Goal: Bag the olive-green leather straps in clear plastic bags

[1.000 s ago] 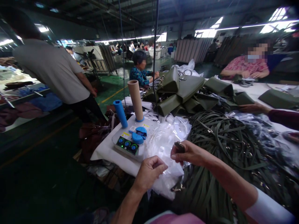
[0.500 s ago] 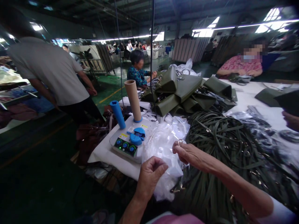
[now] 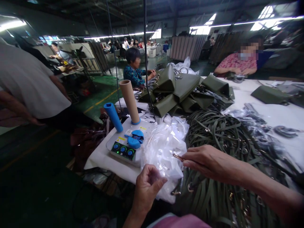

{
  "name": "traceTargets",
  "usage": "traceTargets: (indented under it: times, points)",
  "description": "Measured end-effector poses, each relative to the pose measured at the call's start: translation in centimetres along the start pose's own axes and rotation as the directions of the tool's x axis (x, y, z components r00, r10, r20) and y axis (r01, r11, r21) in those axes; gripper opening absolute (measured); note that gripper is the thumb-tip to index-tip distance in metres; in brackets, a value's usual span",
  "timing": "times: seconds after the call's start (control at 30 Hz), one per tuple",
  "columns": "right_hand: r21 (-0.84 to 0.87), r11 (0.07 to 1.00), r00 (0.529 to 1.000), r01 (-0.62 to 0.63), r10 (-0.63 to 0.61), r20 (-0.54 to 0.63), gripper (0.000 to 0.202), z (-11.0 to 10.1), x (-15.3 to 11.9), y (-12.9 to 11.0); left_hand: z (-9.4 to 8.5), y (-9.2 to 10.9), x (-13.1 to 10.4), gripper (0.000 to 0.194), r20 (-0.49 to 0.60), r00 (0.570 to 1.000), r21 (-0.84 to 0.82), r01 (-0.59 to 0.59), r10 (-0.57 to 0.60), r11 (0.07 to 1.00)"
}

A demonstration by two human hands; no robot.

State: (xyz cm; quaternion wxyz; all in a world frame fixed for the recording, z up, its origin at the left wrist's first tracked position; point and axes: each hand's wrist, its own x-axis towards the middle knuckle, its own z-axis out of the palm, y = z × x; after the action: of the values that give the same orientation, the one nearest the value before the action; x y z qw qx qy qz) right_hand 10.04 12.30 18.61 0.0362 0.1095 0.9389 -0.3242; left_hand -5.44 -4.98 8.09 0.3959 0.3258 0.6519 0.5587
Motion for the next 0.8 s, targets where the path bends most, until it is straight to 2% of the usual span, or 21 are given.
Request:
traceTargets:
  times: [0.1, 0.33, 0.43, 0.53, 0.6, 0.67, 0.73, 0.8]
  points:
    - [0.044, 0.998, 0.991, 0.040, -0.045, 0.130, 0.043, 0.2, 0.0, -0.5, 0.0, -0.1, 0.0, 0.031, 0.008, 1.000, 0.035, -0.004, 0.004, 0.999]
    - [0.081, 0.994, 0.970, 0.077, -0.093, 0.225, 0.046, 0.8, 0.7, -0.5, 0.1, 0.5, -0.4, 0.030, 0.064, 0.998, 0.086, -0.021, 0.016, 0.996]
    - [0.111, 0.990, 0.960, 0.082, -0.108, 0.259, 0.047, 1.2, 1.5, -0.4, 0.4, 1.5, -0.6, 0.029, 0.146, 0.988, 0.086, -0.061, 0.048, 0.994]
    - [0.233, 0.970, 0.939, 0.068, -0.141, 0.313, 0.050, 1.8, 2.6, -0.3, 0.7, 2.4, -0.6, 0.027, 0.245, 0.969, 0.106, -0.062, 0.034, 0.992]
    - [0.351, 0.936, 0.928, 0.008, -0.138, 0.345, 0.050, 2.3, 3.0, 0.3, 0.6, 2.5, -0.5, 0.027, 0.235, 0.972, 0.113, -0.042, 0.014, 0.993]
    - [0.497, 0.864, 0.925, -0.075, -0.126, 0.357, 0.045, 3.0, 2.8, 1.4, 0.2, 2.2, -0.2, 0.027, 0.143, 0.990, 0.115, -0.028, 0.011, 0.993]
    - [0.648, 0.747, 0.945, -0.149, -0.085, 0.315, 0.044, 3.8, 2.1, 2.7, -0.5, 1.5, 0.0, 0.027, 0.048, 0.999, 0.098, -0.003, -0.001, 0.995]
    - [0.720, 0.668, 0.971, -0.189, 0.019, 0.238, 0.043, 4.5, 1.2, 3.8, -1.0, 0.8, 0.1, 0.027, 0.045, 0.999, 0.048, 0.028, -0.030, 0.998]
